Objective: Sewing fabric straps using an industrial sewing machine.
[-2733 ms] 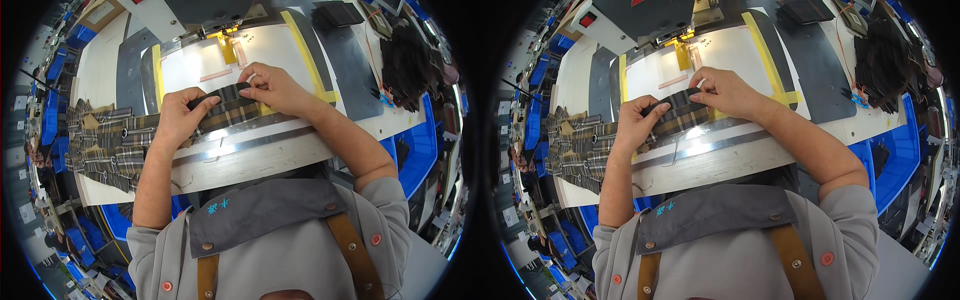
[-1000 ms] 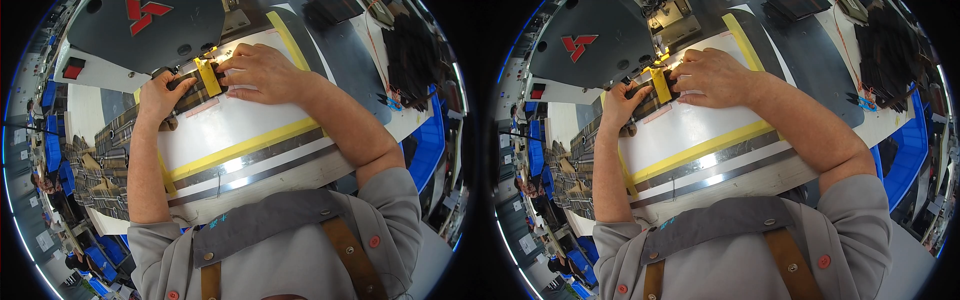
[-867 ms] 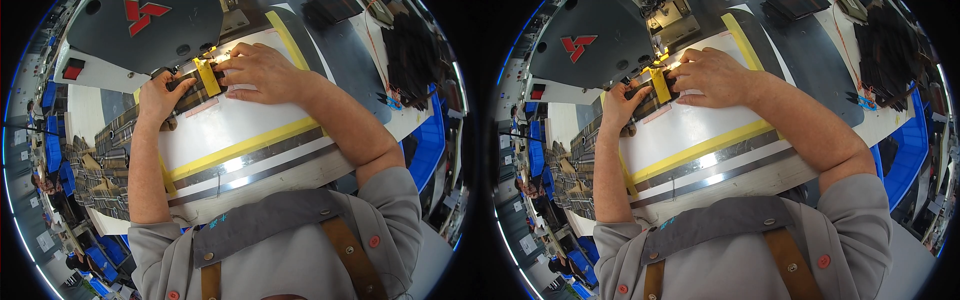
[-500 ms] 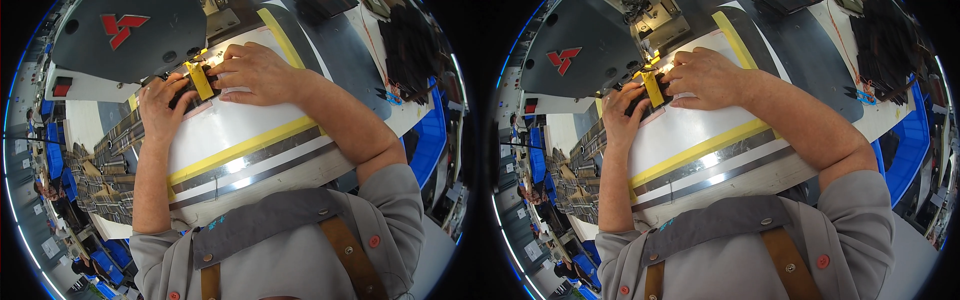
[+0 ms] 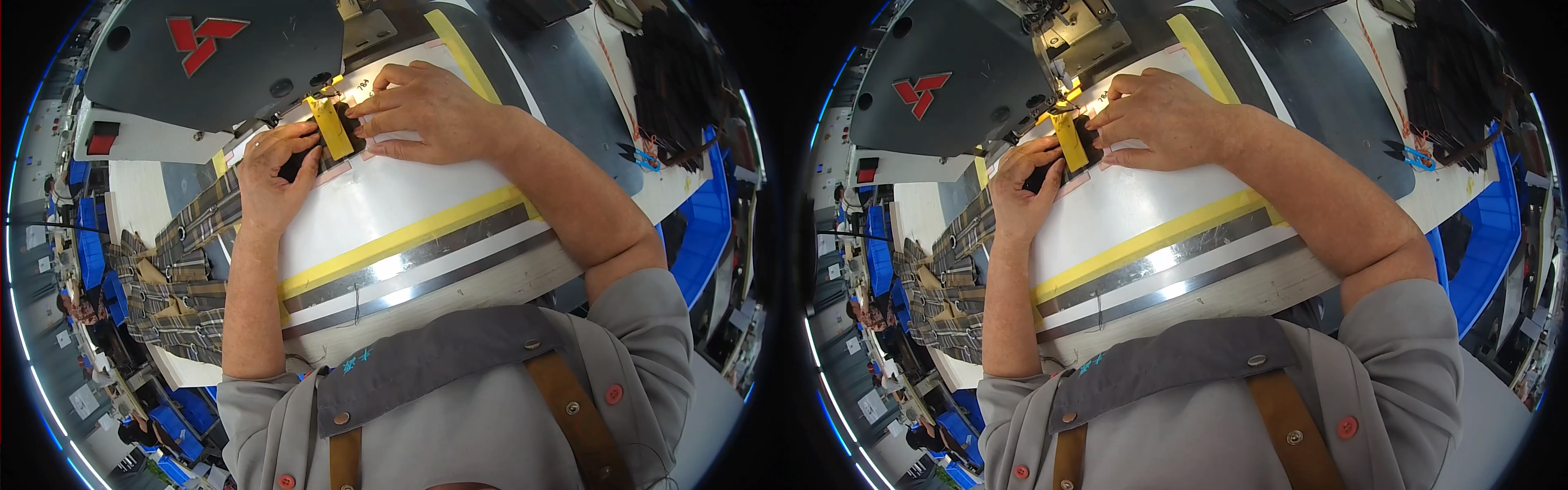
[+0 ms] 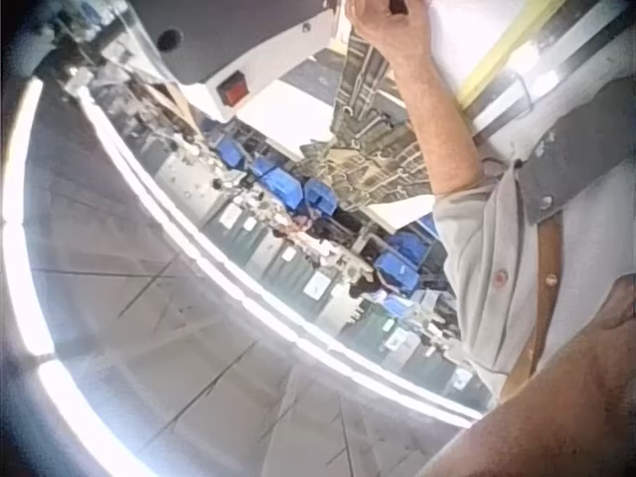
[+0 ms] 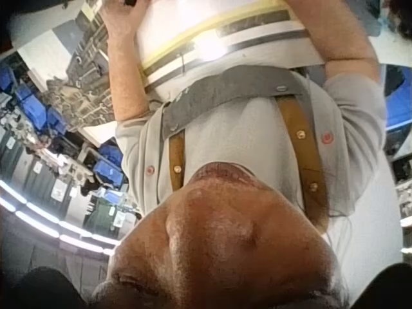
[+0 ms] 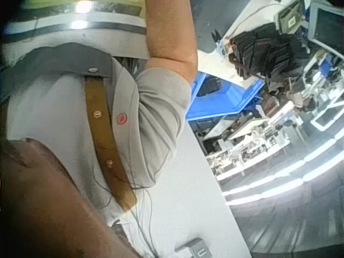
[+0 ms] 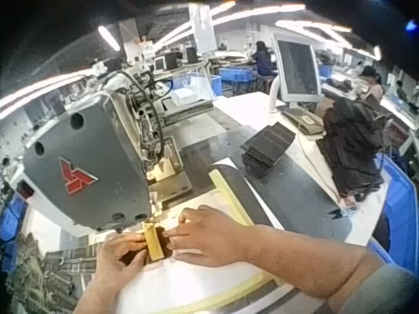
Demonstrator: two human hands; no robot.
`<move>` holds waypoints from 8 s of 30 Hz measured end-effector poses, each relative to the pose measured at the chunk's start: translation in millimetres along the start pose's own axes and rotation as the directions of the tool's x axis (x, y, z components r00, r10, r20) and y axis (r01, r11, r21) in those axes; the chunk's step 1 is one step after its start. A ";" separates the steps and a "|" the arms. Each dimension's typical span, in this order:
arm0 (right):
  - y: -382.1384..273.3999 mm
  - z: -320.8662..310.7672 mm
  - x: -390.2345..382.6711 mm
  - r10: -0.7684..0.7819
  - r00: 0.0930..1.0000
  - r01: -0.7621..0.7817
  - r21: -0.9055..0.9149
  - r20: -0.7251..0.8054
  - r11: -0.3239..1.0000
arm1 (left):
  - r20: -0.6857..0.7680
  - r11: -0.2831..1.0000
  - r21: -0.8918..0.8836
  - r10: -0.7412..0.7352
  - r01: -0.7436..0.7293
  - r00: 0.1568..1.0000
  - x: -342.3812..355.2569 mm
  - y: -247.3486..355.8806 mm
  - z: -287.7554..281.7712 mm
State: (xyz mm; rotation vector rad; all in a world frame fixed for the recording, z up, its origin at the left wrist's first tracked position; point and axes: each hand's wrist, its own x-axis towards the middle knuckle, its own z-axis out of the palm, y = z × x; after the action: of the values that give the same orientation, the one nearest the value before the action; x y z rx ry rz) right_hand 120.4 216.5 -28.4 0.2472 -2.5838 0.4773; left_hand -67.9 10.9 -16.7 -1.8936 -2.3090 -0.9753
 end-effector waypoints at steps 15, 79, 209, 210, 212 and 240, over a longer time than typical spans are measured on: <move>3.1 -0.1 2.2 -0.011 1.000 0.011 -0.019 -0.014 1.000 | -0.043 0.998 -0.058 0.032 -0.034 0.999 3.9 -0.9 2.2; 100.3 -132.3 -60.7 0.539 0.822 -0.537 -0.567 -0.185 0.625 | -0.124 0.995 0.098 0.048 -0.036 0.991 -0.9 15.1 19.7; 38.9 -7.4 59.2 0.036 0.960 0.102 -0.465 0.279 0.879 | 0.304 0.896 0.417 0.020 -0.152 0.952 9.5 41.4 -2.1; 41.2 -5.8 60.7 0.028 0.959 0.118 -0.486 0.283 0.866 | 0.304 0.895 0.419 0.018 -0.151 0.953 8.2 38.4 -1.7; 46.1 -3.2 63.5 0.020 0.959 0.132 -0.507 0.284 0.852 | 0.262 0.909 0.397 0.020 -0.127 0.965 5.1 29.7 -2.3; 26.1 -22.5 11.3 0.148 0.954 -0.022 -0.432 0.260 0.902 | 0.036 0.863 0.448 -0.280 0.234 0.959 9.7 -3.7 -22.1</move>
State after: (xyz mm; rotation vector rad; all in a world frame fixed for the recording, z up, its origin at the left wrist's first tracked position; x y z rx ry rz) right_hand 113.8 248.1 -11.9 0.0496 -2.9092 -0.1153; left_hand -82.0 9.1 3.1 -1.5106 -2.6030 -0.3124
